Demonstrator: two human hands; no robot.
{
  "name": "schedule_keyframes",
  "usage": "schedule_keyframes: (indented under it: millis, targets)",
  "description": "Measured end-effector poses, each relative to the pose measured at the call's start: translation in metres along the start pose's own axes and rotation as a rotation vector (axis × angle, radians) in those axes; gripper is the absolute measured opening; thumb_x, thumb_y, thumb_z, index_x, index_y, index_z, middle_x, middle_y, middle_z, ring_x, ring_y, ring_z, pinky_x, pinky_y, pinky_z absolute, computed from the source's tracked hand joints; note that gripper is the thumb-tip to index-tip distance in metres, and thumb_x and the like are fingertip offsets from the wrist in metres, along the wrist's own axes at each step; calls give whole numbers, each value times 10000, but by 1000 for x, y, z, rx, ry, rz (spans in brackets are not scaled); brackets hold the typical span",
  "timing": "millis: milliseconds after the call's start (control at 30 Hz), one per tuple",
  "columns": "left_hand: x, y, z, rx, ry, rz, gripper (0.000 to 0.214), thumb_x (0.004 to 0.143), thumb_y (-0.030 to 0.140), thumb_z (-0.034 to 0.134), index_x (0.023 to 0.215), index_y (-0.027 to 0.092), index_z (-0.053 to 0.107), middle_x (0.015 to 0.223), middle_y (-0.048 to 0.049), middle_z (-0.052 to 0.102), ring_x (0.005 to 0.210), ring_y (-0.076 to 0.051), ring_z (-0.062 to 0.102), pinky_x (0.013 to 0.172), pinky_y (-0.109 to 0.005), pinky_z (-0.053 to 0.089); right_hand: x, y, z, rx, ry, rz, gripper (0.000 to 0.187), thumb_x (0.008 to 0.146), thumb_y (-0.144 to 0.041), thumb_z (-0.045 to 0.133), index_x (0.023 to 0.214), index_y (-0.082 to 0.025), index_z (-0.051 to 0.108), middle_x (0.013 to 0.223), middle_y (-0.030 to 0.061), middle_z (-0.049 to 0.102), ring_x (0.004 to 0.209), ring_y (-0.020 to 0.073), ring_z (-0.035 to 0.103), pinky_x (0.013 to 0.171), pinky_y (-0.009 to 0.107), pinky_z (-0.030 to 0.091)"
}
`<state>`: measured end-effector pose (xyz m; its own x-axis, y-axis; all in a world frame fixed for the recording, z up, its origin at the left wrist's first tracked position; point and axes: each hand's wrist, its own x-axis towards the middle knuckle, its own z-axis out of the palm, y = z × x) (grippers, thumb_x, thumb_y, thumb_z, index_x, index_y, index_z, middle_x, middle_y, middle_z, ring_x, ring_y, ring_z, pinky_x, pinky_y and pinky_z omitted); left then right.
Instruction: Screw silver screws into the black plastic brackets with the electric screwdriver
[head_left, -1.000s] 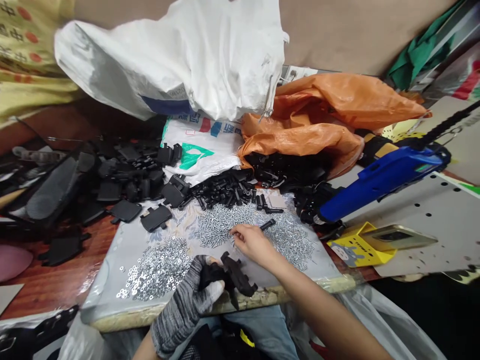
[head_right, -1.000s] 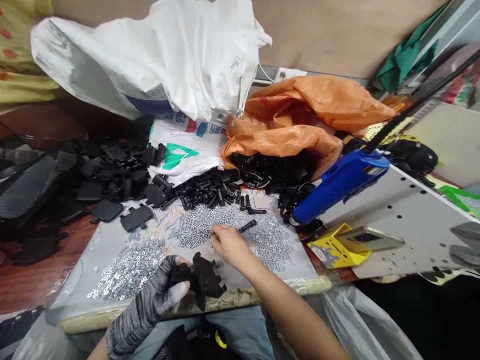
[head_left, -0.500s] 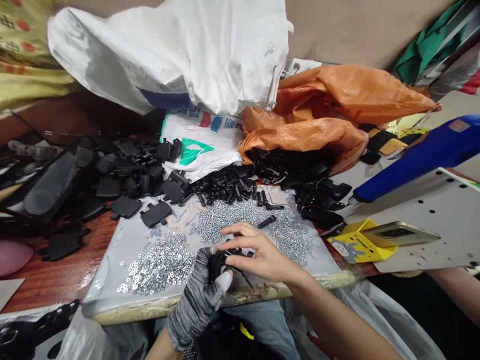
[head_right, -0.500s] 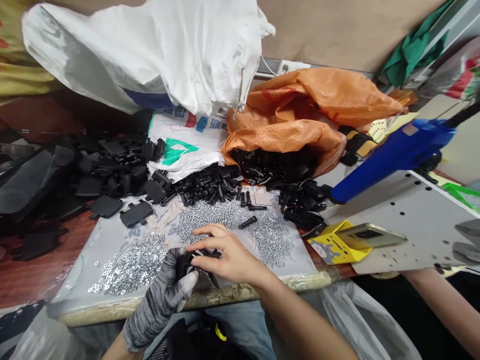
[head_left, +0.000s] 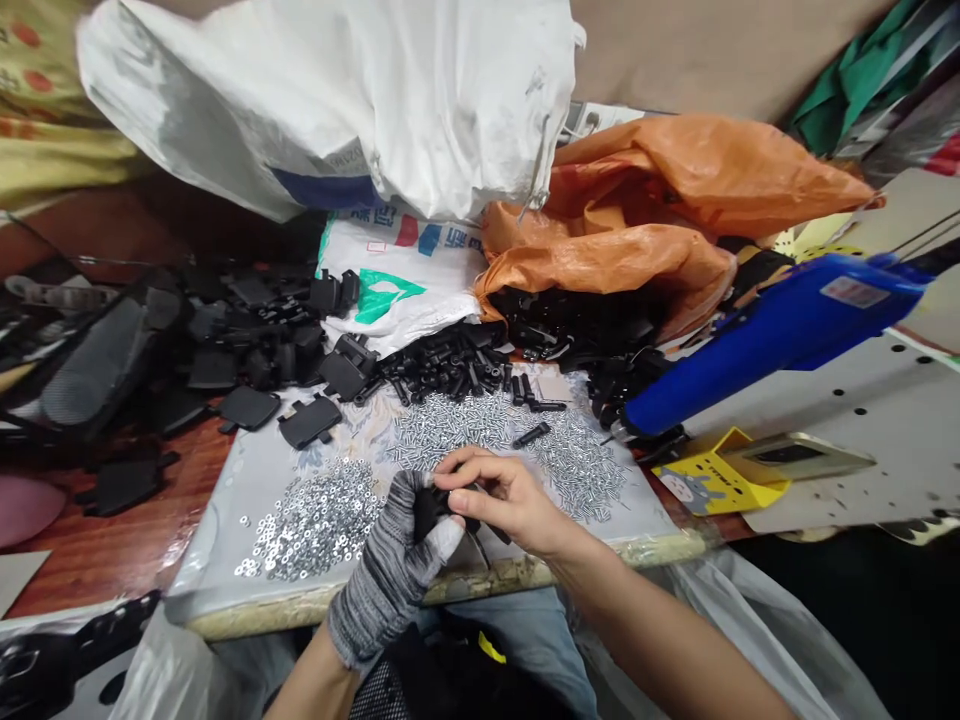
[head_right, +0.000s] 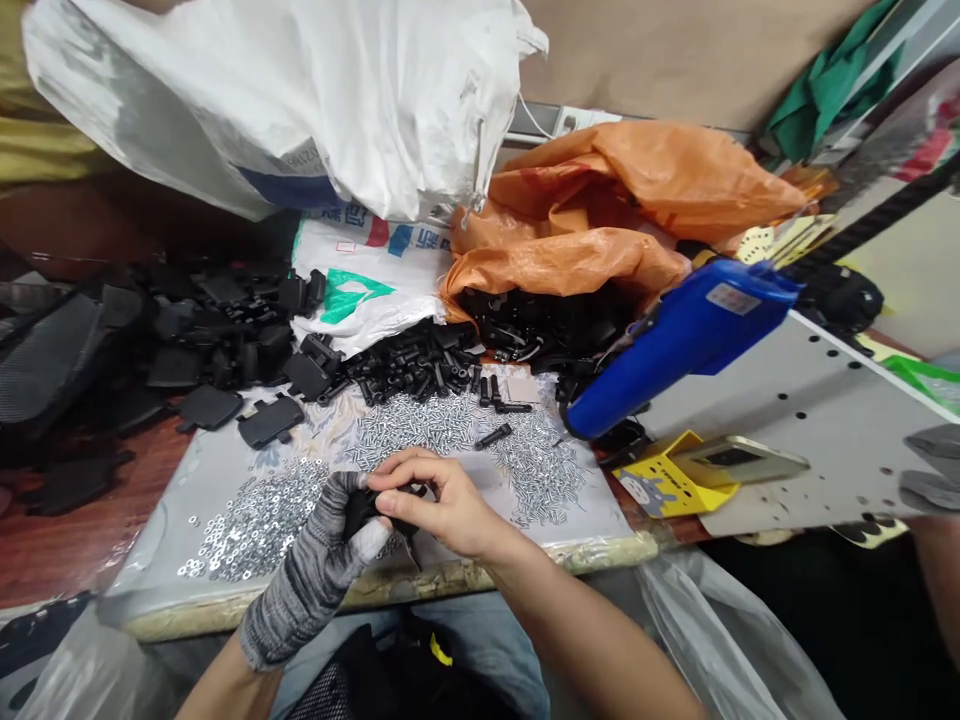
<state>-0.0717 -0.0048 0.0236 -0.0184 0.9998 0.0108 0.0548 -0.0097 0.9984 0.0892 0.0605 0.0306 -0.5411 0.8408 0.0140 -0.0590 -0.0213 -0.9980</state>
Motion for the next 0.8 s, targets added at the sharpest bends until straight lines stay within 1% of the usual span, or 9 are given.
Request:
schedule_keyframes:
  millis: [100, 167, 300, 367, 467, 533, 600, 733, 800]
  targets:
    - [0, -3, 3, -9, -61, -11, 255, 818, 286, 644, 1058, 220, 590, 1043, -49, 710, 947, -210, 678, 858, -352, 559, -2, 3, 1, 12, -53, 16, 230, 772, -443, 785, 811, -222, 732, 1021, 49, 669, 924, 180, 660, 870, 380, 542]
    - [0, -9, 2, -32, -22, -23, 241, 808, 312, 655, 1022, 221, 589, 1007, -38, 707, 924, -203, 677, 844, -344, 557, -5, 3, 2, -56, -41, -27, 203, 812, -431, 749, 848, -232, 732, 1029, 48, 660, 977, 188, 650, 928, 401, 517]
    - [6, -22, -15, 51, 146, -10, 258, 779, 353, 681, 979, 228, 577, 968, -24, 689, 888, -198, 671, 843, -344, 543, -14, 4, 5, -385, 84, -134, 205, 942, -326, 584, 1105, -281, 700, 1247, 72, 564, 1205, 212, 533, 1069, 440, 407]
    - [9, -22, -31, 228, 278, 45, 250, 782, 354, 672, 981, 231, 585, 949, -23, 674, 878, -202, 661, 854, -351, 525, -19, 11, 7, -617, 123, -124, 186, 941, -253, 562, 1075, -258, 691, 1205, 80, 560, 1195, 235, 502, 1049, 464, 397]
    - [10, -14, -51, 478, 382, 143, 220, 770, 366, 660, 938, 232, 614, 876, -13, 681, 821, -207, 664, 813, -337, 525, -25, 28, 10, -951, -3, -15, 95, 855, -151, 625, 913, -197, 684, 1097, 93, 577, 1120, 282, 482, 956, 487, 416]
    - [7, -6, -56, 549, 357, 176, 262, 752, 377, 674, 964, 233, 619, 849, -2, 704, 758, -198, 676, 751, -312, 542, -26, 36, 10, -1041, -88, 39, 97, 804, -112, 651, 873, -179, 665, 1105, 99, 584, 1098, 293, 477, 921, 482, 419]
    - [3, -1, -55, 590, 282, 205, 299, 734, 359, 690, 998, 235, 623, 859, 2, 723, 738, -192, 689, 726, -299, 558, -24, 36, 9, -1012, -57, 9, 106, 802, -96, 638, 860, -184, 639, 1067, 85, 606, 1067, 278, 493, 897, 457, 423]
    - [1, 1, -43, 710, 56, 305, 240, 727, 293, 666, 962, 251, 691, 894, -18, 741, 809, -215, 708, 791, -335, 576, -16, 12, 7, -712, 142, -296, 68, 887, -144, 595, 905, -209, 604, 919, 37, 654, 946, 206, 572, 854, 380, 445]
    - [2, -1, -38, 765, 24, 335, 207, 756, 293, 647, 947, 249, 714, 898, -34, 742, 819, -220, 708, 805, -348, 580, -14, -2, 9, -664, 121, -431, 109, 896, -146, 597, 978, -216, 604, 914, 23, 683, 905, 183, 608, 848, 365, 443]
